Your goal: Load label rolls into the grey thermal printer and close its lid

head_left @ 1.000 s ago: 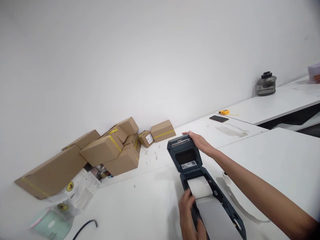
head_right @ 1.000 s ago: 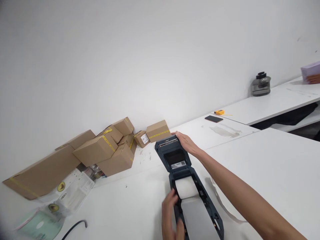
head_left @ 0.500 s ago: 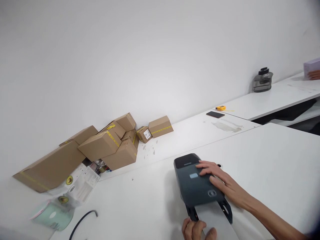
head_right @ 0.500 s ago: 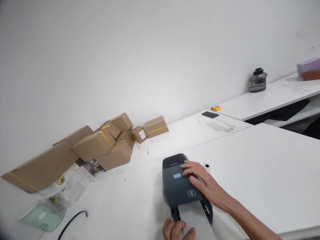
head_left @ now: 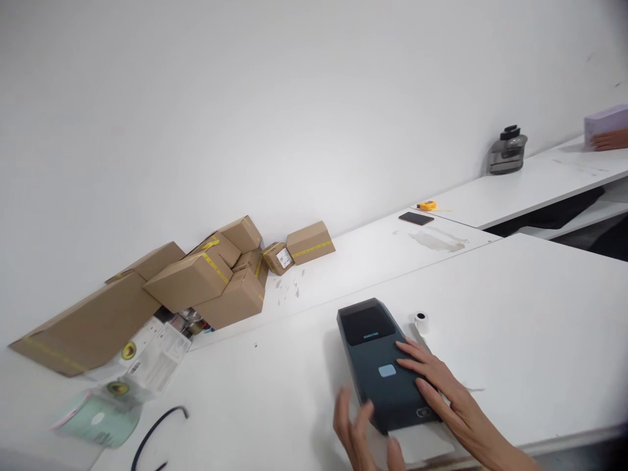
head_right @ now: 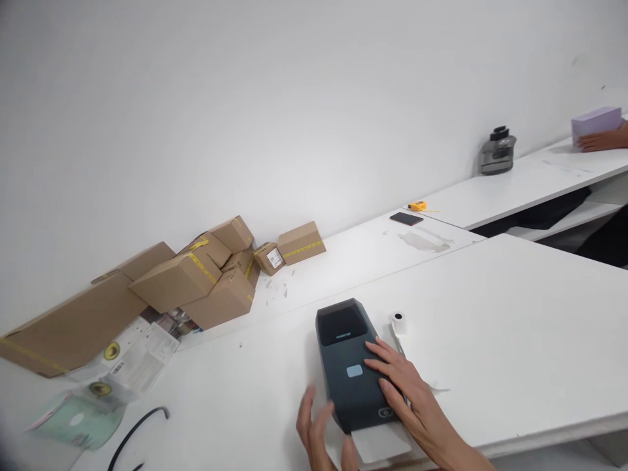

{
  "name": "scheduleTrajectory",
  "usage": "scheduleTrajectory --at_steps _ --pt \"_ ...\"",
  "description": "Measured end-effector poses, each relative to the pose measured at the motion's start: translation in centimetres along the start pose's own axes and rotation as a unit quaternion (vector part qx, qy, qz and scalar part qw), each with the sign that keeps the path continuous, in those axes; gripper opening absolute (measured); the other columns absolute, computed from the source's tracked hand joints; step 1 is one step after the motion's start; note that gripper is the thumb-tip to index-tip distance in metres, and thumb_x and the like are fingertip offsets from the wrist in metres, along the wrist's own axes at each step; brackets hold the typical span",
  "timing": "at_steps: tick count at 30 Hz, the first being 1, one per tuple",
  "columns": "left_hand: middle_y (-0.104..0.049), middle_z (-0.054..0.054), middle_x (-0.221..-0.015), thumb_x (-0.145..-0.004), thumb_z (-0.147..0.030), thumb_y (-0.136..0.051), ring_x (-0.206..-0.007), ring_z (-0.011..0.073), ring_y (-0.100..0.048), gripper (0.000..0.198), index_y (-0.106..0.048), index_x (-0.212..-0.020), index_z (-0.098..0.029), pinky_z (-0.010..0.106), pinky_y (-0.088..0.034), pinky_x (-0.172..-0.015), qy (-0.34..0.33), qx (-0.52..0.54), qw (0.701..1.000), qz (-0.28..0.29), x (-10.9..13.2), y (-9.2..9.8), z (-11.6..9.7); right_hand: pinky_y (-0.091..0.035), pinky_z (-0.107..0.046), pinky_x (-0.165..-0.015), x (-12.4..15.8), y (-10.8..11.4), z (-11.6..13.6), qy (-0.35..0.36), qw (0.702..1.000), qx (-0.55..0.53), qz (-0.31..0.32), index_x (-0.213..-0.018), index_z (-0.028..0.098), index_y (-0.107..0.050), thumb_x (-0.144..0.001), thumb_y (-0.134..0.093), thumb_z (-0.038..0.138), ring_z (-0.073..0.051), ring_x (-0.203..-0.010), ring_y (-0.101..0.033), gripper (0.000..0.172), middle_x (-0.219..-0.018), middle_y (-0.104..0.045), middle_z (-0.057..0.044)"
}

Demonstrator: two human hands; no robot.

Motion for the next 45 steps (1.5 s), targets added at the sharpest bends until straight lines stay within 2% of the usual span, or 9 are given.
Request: scheduleTrajectory --at_steps 3,5,7,14,24,28,32,36,45 --pt "-0.037 0.02 -0.163 -0.093 -0.059 -0.052 -0.151 0.0328 -0.036 0.072 -0.042 -0.15 -0.016 0.043 -0.036 -0.121 0.159 0.065 0.984 0.042 -1.5 -2.5 2.4 -0.04 -0.06 -0.119 0.6 -0.3 -1.0 -0.052 0.998 -0.036 -0.015 -0.136 0.044 -0.062 -0.1 -0.049 0.047 -0.033 -0.151 -0.039 0.038 -0.159 -0.048 0.001" --pt "-0.036 0.02 -0.164 -0.091 -0.066 -0.052 -0.15 0.0319 -0.039 0.086 -0.03 -0.157 -0.015 0.038 -0.041 -0.117 0.243 0.117 0.959 0.081 -1.4 -4.4 4.0 -0.044 -0.056 -0.117 1.1 -0.5 -2.0 -0.097 0.993 -0.063 -0.028 -0.143 0.046 -0.054 -0.099 -0.05 0.051 -0.032 -0.153 -0.035 0.044 -0.165 -0.039 0.001" --pt "-0.037 0.018 -0.163 -0.088 -0.07 -0.055 -0.148 0.0316 -0.042 0.091 -0.03 -0.157 -0.016 0.035 -0.045 -0.113 0.278 0.152 0.943 0.098 -1.0 -5.4 5.0 -0.049 -0.053 -0.113 1.5 -0.8 -3.1 -0.138 0.985 -0.094 -0.038 -0.149 0.046 -0.046 -0.097 -0.051 0.055 -0.033 -0.153 -0.033 0.052 -0.167 -0.036 0.0" --pt "-0.04 0.019 -0.161 -0.086 -0.062 -0.061 -0.145 0.0323 -0.045 0.088 -0.033 -0.154 -0.014 0.036 -0.045 -0.112 0.283 0.164 0.94 0.097 -0.6 -5.4 6.0 -0.055 -0.05 -0.106 2.5 -1.9 -6.2 -0.223 0.961 -0.158 -0.04 -0.155 0.04 -0.038 -0.094 -0.05 0.062 -0.036 -0.151 -0.037 0.066 -0.166 -0.038 -0.005" --pt "-0.046 0.02 -0.157 -0.086 -0.053 -0.058 -0.141 0.0352 -0.05 0.081 -0.038 -0.152 -0.011 0.037 -0.05 -0.106 0.27 0.125 0.951 0.086 -0.7 -5.2 5.9 -0.053 -0.055 -0.107 2.7 -1.8 -5.5 -0.237 0.958 -0.155 -0.038 -0.161 0.042 -0.021 -0.096 -0.047 0.06 -0.036 -0.151 -0.037 0.072 -0.167 -0.035 -0.006" --pt "-0.046 0.02 -0.158 -0.087 -0.055 -0.055 -0.142 0.0345 -0.049 0.079 -0.039 -0.151 -0.011 0.037 -0.048 -0.109 0.259 0.105 0.957 0.082 -0.7 -5.0 6.7 -0.046 -0.056 -0.114 2.8 -1.9 -5.5 -0.243 0.956 -0.158 -0.047 -0.159 0.043 -0.026 -0.095 -0.048 0.061 -0.034 -0.152 -0.035 0.07 -0.168 -0.033 -0.004" --pt "-0.044 0.021 -0.159 -0.086 -0.06 -0.058 -0.144 0.0345 -0.048 0.085 -0.038 -0.152 -0.011 0.036 -0.049 -0.109 0.253 0.107 0.954 0.121 -0.8 -5.3 7.0 -0.043 -0.054 -0.116 2.8 -2.2 -6.2 -0.242 0.954 -0.167 -0.064 -0.157 0.04 -0.033 -0.093 -0.049 0.064 -0.034 -0.152 -0.035 0.07 -0.167 -0.035 -0.006" --pt "-0.042 0.02 -0.161 -0.088 -0.063 -0.056 -0.146 0.0323 -0.046 0.087 -0.035 -0.154 -0.01 0.032 -0.049 -0.109 0.251 0.105 0.954 0.129 -1.1 -5.1 6.3 -0.047 -0.055 -0.112 2.6 -2.1 -6.5 -0.235 0.954 -0.169 -0.074 -0.154 0.037 -0.038 -0.091 -0.05 0.068 -0.036 -0.148 -0.042 0.072 -0.165 -0.038 -0.008" --pt "-0.041 0.021 -0.162 -0.091 -0.06 -0.055 -0.146 0.0329 -0.046 0.084 -0.034 -0.156 -0.011 0.034 -0.049 -0.109 0.249 0.117 0.952 0.134 -1.0 -5.2 5.7 -0.055 -0.047 -0.102 2.5 -2.5 -6.2 -0.246 0.944 -0.213 -0.052 -0.152 0.035 -0.04 -0.09 -0.051 0.068 -0.036 -0.14 -0.051 0.07 -0.163 -0.04 -0.009"
Point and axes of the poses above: each hand's wrist, its own x-axis away from the middle knuckle, its own y-axis out of the back of the hand, z = x × y, the point moved 10 cm from there along -x, towards the middle knuckle
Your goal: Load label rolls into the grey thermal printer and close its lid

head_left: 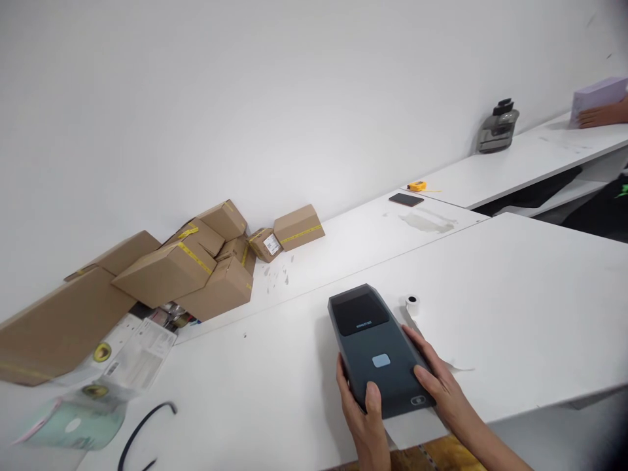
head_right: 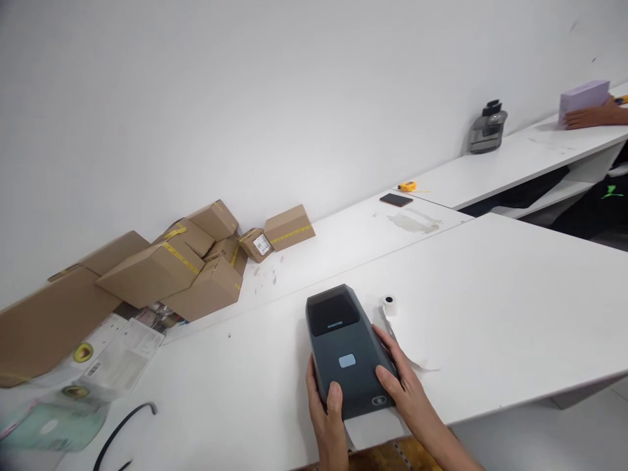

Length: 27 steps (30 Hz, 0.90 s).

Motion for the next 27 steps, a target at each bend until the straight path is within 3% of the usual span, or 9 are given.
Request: scheduleTrajectory --at_steps 10,18,27 --pt "-0.041 0.02 -0.162 -0.092 -0.058 -0.055 -0.145 0.0336 -0.047 0.082 -0.034 -0.156 -0.011 0.034 -0.051 -0.107 0.001 0.0 1.0 0.002 -0.13 0.06 0.36 -0.055 -0.047 -0.102 -0.26 0.17 -0.21 0.01 1.0 -0.009 -0.001 -0.15 0.036 -0.042 -0.089 -0.054 0.068 -0.038 -0.142 -0.048 0.07 -0.162 -0.042 -0.008" --pt "-0.037 0.017 -0.164 -0.094 -0.06 -0.051 -0.148 0.03 -0.043 0.08 -0.031 -0.157 -0.014 0.032 -0.048 -0.11 0.01 0.011 1.0 0.007 0.22 -0.1 0.19 -0.058 -0.046 -0.095 -0.2 0.0 -0.09 0.008 1.0 -0.026 0.004 -0.151 0.033 -0.042 -0.089 -0.054 0.068 -0.039 -0.135 -0.055 0.072 -0.159 -0.045 -0.013" --pt "-0.041 0.021 -0.161 -0.091 -0.058 -0.055 -0.145 0.0333 -0.046 0.081 -0.034 -0.154 -0.012 0.04 -0.046 -0.112 -0.005 0.004 1.0 -0.02 -0.16 0.25 0.57 -0.058 -0.047 -0.094 -0.38 0.28 0.34 0.053 0.998 -0.021 -0.016 -0.149 0.03 -0.049 -0.088 -0.06 0.065 -0.04 -0.134 -0.056 0.071 -0.154 -0.052 -0.014"
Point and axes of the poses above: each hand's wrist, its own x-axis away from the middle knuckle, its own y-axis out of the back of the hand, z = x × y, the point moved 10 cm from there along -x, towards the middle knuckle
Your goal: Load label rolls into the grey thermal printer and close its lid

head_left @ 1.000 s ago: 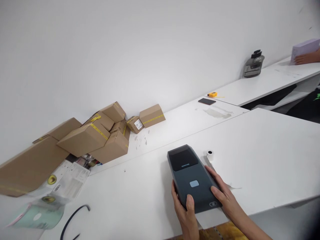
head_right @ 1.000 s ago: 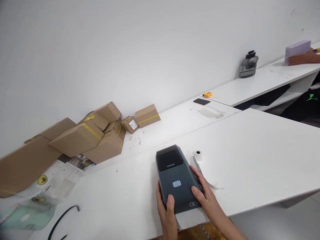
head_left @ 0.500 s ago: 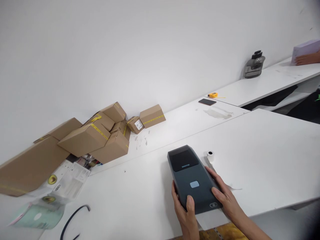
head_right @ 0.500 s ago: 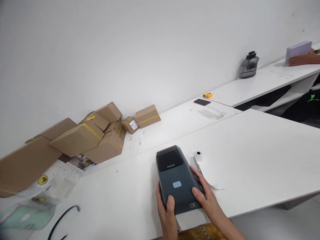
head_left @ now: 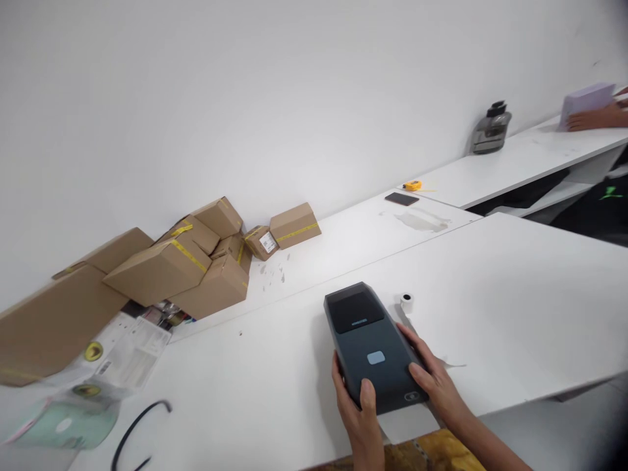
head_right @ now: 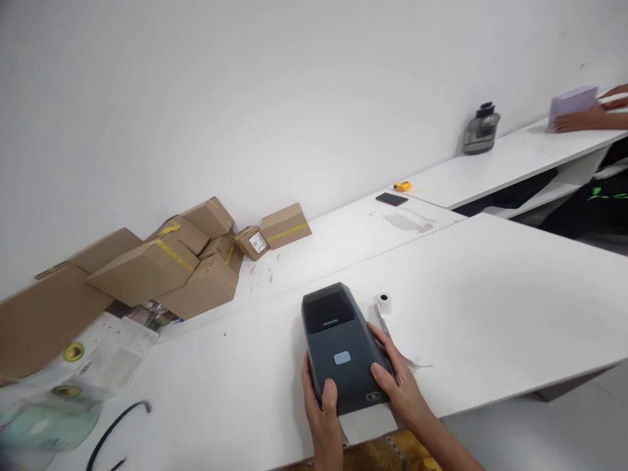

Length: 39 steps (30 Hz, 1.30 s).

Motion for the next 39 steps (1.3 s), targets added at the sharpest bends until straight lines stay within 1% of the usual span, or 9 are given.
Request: scheduleTrajectory --at_steps 3,4,8,12,17,22,25,34,39 --pt "-0.047 0.023 -0.156 -0.085 -0.061 -0.06 -0.141 0.0362 -0.05 0.083 -0.04 -0.151 -0.013 0.045 -0.046 -0.112 0.013 0.017 1.0 -0.004 0.1 -0.3 -0.4 -0.055 -0.05 -0.099 0.0 0.8 1.8 0.073 0.996 0.041 -0.042 -0.14 0.026 -0.059 -0.086 -0.066 0.062 -0.038 -0.125 -0.063 0.066 -0.141 -0.064 -0.015" --pt "-0.051 0.023 -0.153 -0.082 -0.063 -0.063 -0.138 0.0379 -0.053 0.086 -0.043 -0.149 -0.013 0.048 -0.047 -0.11 0.013 0.016 1.0 -0.002 0.1 -0.4 -0.6 -0.055 -0.051 -0.1 0.0 0.9 2.2 0.086 0.994 0.053 -0.043 -0.142 0.026 -0.057 -0.087 -0.063 0.065 -0.037 -0.125 -0.063 0.067 -0.14 -0.065 -0.015" --pt "-0.05 0.022 -0.152 -0.083 -0.062 -0.065 -0.14 0.0391 -0.049 0.083 -0.044 -0.148 -0.015 0.057 -0.038 -0.115 -0.041 0.003 0.999 -0.003 0.2 -0.2 -1.8 -0.053 -0.052 -0.104 0.3 0.2 1.7 0.073 0.992 0.099 -0.004 -0.149 0.024 -0.048 -0.09 -0.049 0.073 -0.036 -0.132 -0.059 0.077 -0.147 -0.059 -0.015" --pt "-0.048 0.018 -0.155 -0.085 -0.067 -0.059 -0.141 0.0329 -0.048 0.085 -0.039 -0.151 -0.019 0.049 -0.042 -0.115 -0.04 0.005 0.999 0.017 0.2 -0.6 -1.2 -0.044 -0.055 -0.113 0.4 0.5 0.6 0.056 0.994 0.09 -0.002 -0.149 0.026 -0.048 -0.085 -0.057 0.075 -0.036 -0.139 -0.051 0.081 -0.154 -0.052 -0.013" --pt "-0.05 0.018 -0.154 -0.081 -0.067 -0.065 -0.14 0.0354 -0.049 0.086 -0.042 -0.149 -0.019 0.054 -0.04 -0.116 -0.049 0.012 0.999 0.018 0.3 -0.6 -1.2 -0.039 -0.057 -0.116 0.4 0.6 0.8 0.065 0.994 0.091 0.0 -0.151 0.026 -0.045 -0.09 -0.051 0.071 -0.035 -0.143 -0.047 0.076 -0.156 -0.049 -0.012" --pt "-0.048 0.019 -0.154 -0.086 -0.069 -0.059 -0.141 0.0351 -0.048 0.086 -0.037 -0.152 -0.02 0.054 -0.042 -0.114 -0.071 -0.007 0.997 0.019 0.3 -0.7 -0.9 -0.035 -0.059 -0.118 0.4 0.9 0.6 0.063 0.995 0.07 -0.015 -0.146 0.027 -0.052 -0.083 -0.062 0.07 -0.037 -0.141 -0.047 0.076 -0.152 -0.054 -0.011" --pt "-0.049 0.017 -0.154 -0.087 -0.067 -0.059 -0.141 0.0349 -0.049 0.083 -0.037 -0.152 -0.021 0.054 -0.041 -0.115 -0.076 -0.017 0.997 0.025 0.3 -0.9 -0.6 -0.032 -0.059 -0.12 0.4 1.1 0.4 0.062 0.996 0.06 -0.022 -0.146 0.028 -0.052 -0.083 -0.061 0.071 -0.037 -0.144 -0.043 0.077 -0.154 -0.051 -0.01" --pt "-0.049 0.016 -0.154 -0.082 -0.068 -0.064 -0.14 0.0348 -0.048 0.085 -0.042 -0.15 -0.021 0.053 -0.039 -0.116 -0.079 0.011 0.997 0.018 0.3 -0.6 -1.2 -0.034 -0.058 -0.12 0.6 0.6 0.5 0.074 0.993 0.093 0.003 -0.152 0.03 -0.042 -0.088 -0.049 0.074 -0.034 -0.147 -0.04 0.078 -0.159 -0.044 -0.008" --pt "-0.05 0.017 -0.153 -0.081 -0.069 -0.065 -0.14 0.0347 -0.048 0.086 -0.043 -0.148 -0.019 0.052 -0.038 -0.117 -0.071 0.011 0.997 0.012 0.2 -0.5 -1.5 -0.035 -0.057 -0.12 0.5 0.3 0.8 0.068 0.989 0.134 0.014 -0.155 0.024 -0.035 -0.088 -0.042 0.078 -0.034 -0.147 -0.041 0.086 -0.159 -0.042 -0.013"
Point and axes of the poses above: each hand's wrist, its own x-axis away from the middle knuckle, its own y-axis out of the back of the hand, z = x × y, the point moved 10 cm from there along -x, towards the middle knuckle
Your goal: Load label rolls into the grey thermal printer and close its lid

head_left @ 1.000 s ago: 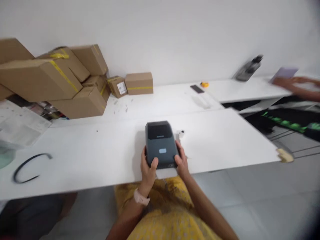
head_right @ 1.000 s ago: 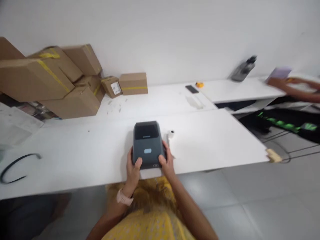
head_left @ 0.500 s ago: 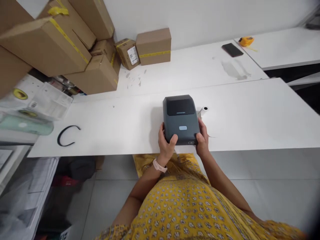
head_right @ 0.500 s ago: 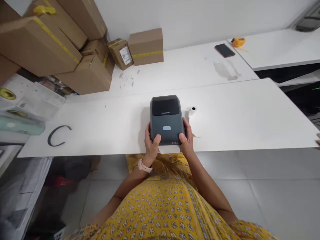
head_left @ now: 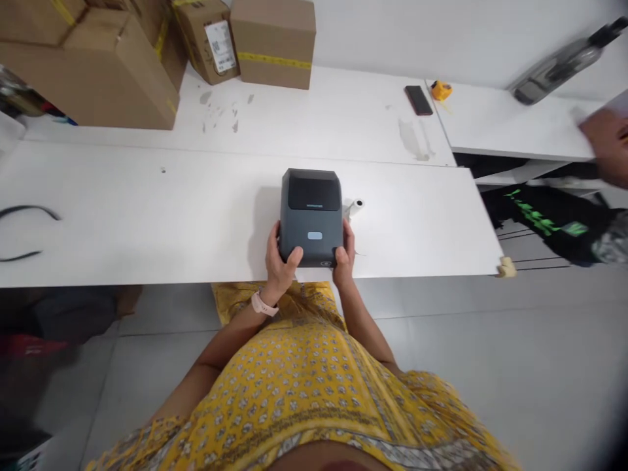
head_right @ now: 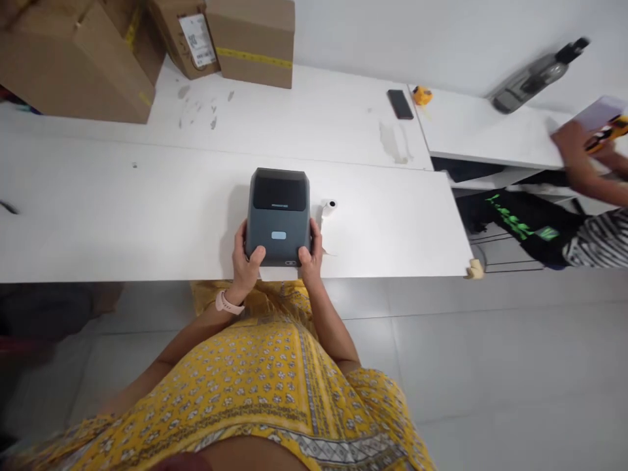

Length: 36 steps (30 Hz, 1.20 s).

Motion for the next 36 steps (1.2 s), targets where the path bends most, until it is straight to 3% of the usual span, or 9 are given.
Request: scheduleTrajectory --at_steps 9,12,15,17,19,21,26,31,36 --pt "-0.049 0.017 -0.153 -0.083 -0.071 -0.061 -0.142 0.0351 -0.046 0.086 -0.041 -0.149 -0.019 0.052 -0.038 -0.117 0.0 -0.013 1.0 0.008 -0.3 -0.3 -0.3 -0.036 -0.057 -0.12 0.4 -0.3 1.6 0.011 0.999 0.049 0.011 -0.159 0.028 -0.026 -0.095 -0.034 0.072 -0.031 -0.151 -0.036 0.078 -0.164 -0.035 -0.011" --pt "-0.045 0.015 -0.156 -0.085 -0.068 -0.062 -0.143 0.0323 -0.044 0.084 -0.037 -0.15 -0.022 0.048 -0.039 -0.116 0.029 0.007 0.999 0.038 0.2 0.2 -0.9 -0.027 -0.056 -0.126 0.3 0.3 4.9 0.061 0.994 0.094 0.011 -0.153 0.037 -0.04 -0.1 -0.044 0.057 -0.029 -0.156 -0.026 0.057 -0.168 -0.028 -0.001" --pt "-0.049 0.01 -0.151 -0.082 -0.065 -0.066 -0.134 0.0261 -0.05 0.078 -0.042 -0.146 -0.027 0.039 -0.045 -0.108 0.111 0.005 0.993 0.049 2.0 2.3 -0.6 -0.019 -0.06 -0.127 0.2 -0.6 8.6 0.164 0.968 0.179 0.069 -0.139 0.042 -0.058 -0.105 -0.039 0.045 -0.029 -0.158 -0.02 0.039 -0.165 -0.034 0.008" --pt "-0.067 0.009 -0.118 -0.08 -0.064 -0.069 -0.105 0.0231 -0.063 0.057 -0.063 -0.117 -0.022 0.035 -0.052 -0.09 0.147 -0.009 0.987 0.063 3.4 3.5 -0.5 -0.022 -0.061 -0.126 0.1 -1.4 9.5 0.198 0.952 0.199 0.117 -0.137 0.04 -0.062 -0.107 -0.031 0.045 -0.03 -0.156 -0.025 0.043 -0.162 -0.042 0.006" --pt "-0.069 0.005 -0.079 -0.082 -0.063 -0.067 -0.069 0.017 -0.062 0.044 -0.069 -0.081 -0.019 0.029 -0.05 -0.064 0.189 -0.007 0.973 0.135 5.0 2.6 0.1 -0.027 -0.062 -0.123 -0.1 -1.9 9.2 0.203 0.948 0.2 0.144 -0.137 0.036 -0.063 -0.107 -0.028 0.044 -0.031 -0.154 -0.029 0.046 -0.159 -0.046 0.003" --pt "-0.067 0.004 -0.064 -0.086 -0.063 -0.062 -0.051 0.0133 -0.055 0.049 -0.07 -0.07 -0.018 0.026 -0.042 -0.05 0.233 0.004 0.952 0.199 6.1 1.0 0.9 -0.029 -0.063 -0.122 -0.2 -2.1 8.8 0.206 0.948 0.196 0.146 -0.136 0.035 -0.064 -0.107 -0.029 0.042 -0.031 -0.152 -0.031 0.046 -0.157 -0.049 0.002" --pt "-0.068 0.004 -0.059 -0.08 -0.064 -0.068 -0.049 0.0131 -0.056 0.05 -0.072 -0.065 -0.016 0.025 -0.04 -0.05 0.278 0.042 0.933 0.224 5.9 -1.9 1.6 -0.03 -0.062 -0.121 -0.2 -2.1 9.1 0.223 0.95 0.175 0.13 -0.136 0.033 -0.064 -0.106 -0.033 0.044 -0.03 -0.151 -0.033 0.044 -0.155 -0.052 -0.003" --pt "-0.07 0.003 -0.058 -0.075 -0.062 -0.075 -0.05 0.0143 -0.058 0.047 -0.073 -0.062 -0.017 0.026 -0.044 -0.055 0.283 0.092 0.93 0.215 5.7 -2.5 2.0 -0.037 -0.056 -0.119 -0.3 -2.4 9.2 0.24 0.935 0.227 0.13 -0.135 0.031 -0.062 -0.107 -0.027 0.045 -0.027 -0.151 -0.035 0.047 -0.151 -0.055 -0.004" --pt "-0.071 0.003 -0.063 -0.075 -0.062 -0.074 -0.053 0.015 -0.059 0.045 -0.071 -0.062 -0.018 0.028 -0.048 -0.058 0.29 0.106 0.927 0.212 6.1 -2.6 2.4 -0.034 -0.056 -0.121 -0.4 -2.3 8.7 0.229 0.939 0.223 0.128 -0.133 0.03 -0.062 -0.107 -0.027 0.046 -0.027 -0.152 -0.034 0.046 -0.152 -0.055 -0.005"
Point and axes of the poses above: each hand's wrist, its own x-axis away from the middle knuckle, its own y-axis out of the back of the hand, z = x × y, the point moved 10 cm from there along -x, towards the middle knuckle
